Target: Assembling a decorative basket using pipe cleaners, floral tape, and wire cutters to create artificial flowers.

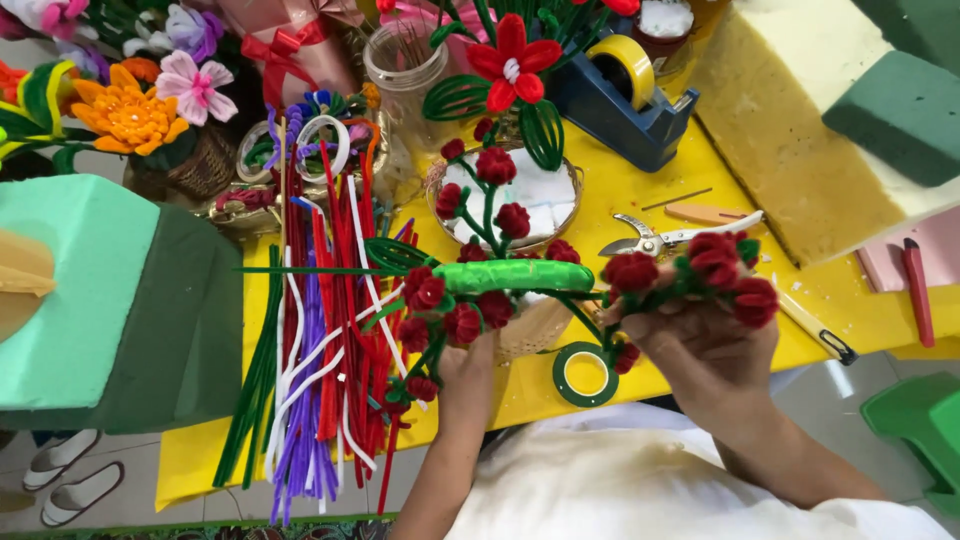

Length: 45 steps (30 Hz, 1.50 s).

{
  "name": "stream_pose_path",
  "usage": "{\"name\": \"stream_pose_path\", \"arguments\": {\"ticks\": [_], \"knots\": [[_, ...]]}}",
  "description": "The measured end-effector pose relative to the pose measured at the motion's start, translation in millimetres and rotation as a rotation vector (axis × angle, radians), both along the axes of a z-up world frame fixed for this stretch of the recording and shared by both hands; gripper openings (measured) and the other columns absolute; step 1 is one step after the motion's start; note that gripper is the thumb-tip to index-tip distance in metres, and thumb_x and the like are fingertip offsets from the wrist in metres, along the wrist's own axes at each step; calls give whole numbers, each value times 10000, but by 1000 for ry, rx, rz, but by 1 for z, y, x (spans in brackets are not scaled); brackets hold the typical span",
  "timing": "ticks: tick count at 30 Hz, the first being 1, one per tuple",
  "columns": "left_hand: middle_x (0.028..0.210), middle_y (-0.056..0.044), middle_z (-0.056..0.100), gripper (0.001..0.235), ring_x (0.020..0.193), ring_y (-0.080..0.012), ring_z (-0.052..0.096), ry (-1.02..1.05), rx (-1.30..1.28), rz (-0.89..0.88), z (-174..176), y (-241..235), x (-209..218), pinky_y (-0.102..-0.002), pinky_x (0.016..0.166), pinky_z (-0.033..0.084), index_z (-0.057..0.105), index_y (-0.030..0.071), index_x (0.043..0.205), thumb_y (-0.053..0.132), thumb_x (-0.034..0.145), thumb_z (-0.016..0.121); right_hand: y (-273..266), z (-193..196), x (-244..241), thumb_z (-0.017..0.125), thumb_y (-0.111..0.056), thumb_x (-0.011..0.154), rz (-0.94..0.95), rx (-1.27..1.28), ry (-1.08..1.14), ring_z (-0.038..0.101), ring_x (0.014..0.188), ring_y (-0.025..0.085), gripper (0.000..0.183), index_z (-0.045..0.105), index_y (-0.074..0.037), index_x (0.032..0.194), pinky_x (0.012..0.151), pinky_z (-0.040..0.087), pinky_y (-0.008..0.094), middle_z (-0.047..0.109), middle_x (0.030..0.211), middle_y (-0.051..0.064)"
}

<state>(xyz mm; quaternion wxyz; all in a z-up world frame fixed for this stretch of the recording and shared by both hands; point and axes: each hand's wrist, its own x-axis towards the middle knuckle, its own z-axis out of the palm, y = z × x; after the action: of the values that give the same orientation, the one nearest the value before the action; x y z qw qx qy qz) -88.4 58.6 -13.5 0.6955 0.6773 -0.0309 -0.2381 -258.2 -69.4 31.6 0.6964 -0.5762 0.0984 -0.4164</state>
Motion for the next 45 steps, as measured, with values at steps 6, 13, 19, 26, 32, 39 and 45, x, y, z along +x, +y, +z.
{"name": "stream_pose_path", "arguments": {"ticks": [6, 13, 19, 26, 32, 39, 45], "knots": [[924, -55, 752, 83, 930, -201, 708, -79, -214, -86, 18, -17, -1, -382, 908, 575, 693, 125, 871, 59, 824, 704, -35, 14, 8, 687, 24, 907, -216, 55, -79, 715, 919, 276, 391, 567, -62, 1268, 875, 644, 400, 649, 1151, 108], [975, -77, 733, 123, 976, -216, 687, -85, -185, -102, 16, -20, 0, -397, 940, 550, 666, 108, 934, 82, 824, 714, -70, -25, 34, 513, 74, 874, -38, 197, 13, 489, 723, 134, 449, 519, -48, 1306, 646, 426, 244, 543, 859, 63], [1015, -95, 719, 178, 1014, -229, 670, -98, -174, -114, 13, -22, 1, -409, 964, 530, 644, 95, 985, 101, 824, 722, -100, -19, 85, 841, 38, 730, 140, 25, 270, 681, 870, 131, 655, 528, -56, 1297, 828, 586, 294, 672, 993, 48], [1066, -117, 701, 256, 1060, -245, 649, -124, -180, -95, 8, -23, 1, -423, 996, 505, 616, 78, 1048, 125, 825, 732, -84, 0, 123, 904, 84, 670, 513, -141, 189, 630, 1219, 227, 794, 586, -72, 1381, 1065, 533, 446, 683, 1302, 118], [1106, -135, 686, 319, 1098, -257, 632, -111, -180, -64, 8, -28, 3, -435, 1020, 484, 594, 65, 1098, 144, 825, 740, -89, 12, 133, 830, 129, 661, 633, -318, 191, 641, 1206, 249, 753, 588, 3, 1363, 1068, 534, 454, 692, 1291, 154], [1147, -153, 672, 384, 1135, -270, 615, -102, -185, -14, 7, -34, 6, -447, 1045, 464, 572, 51, 1148, 163, 825, 748, -113, -25, 139, 812, 144, 623, 704, -349, 269, 650, 1207, 233, 783, 589, 21, 1364, 1076, 522, 429, 700, 1295, 151], [1187, -170, 657, 450, 1173, -282, 599, -89, -175, 16, 4, -29, 8, -458, 1070, 444, 550, 38, 1199, 181, 825, 756, -100, 14, 129, 852, 79, 626, 743, -376, 361, 662, 1148, 183, 734, 635, -6, 1321, 1031, 549, 383, 733, 1218, 88]]}}
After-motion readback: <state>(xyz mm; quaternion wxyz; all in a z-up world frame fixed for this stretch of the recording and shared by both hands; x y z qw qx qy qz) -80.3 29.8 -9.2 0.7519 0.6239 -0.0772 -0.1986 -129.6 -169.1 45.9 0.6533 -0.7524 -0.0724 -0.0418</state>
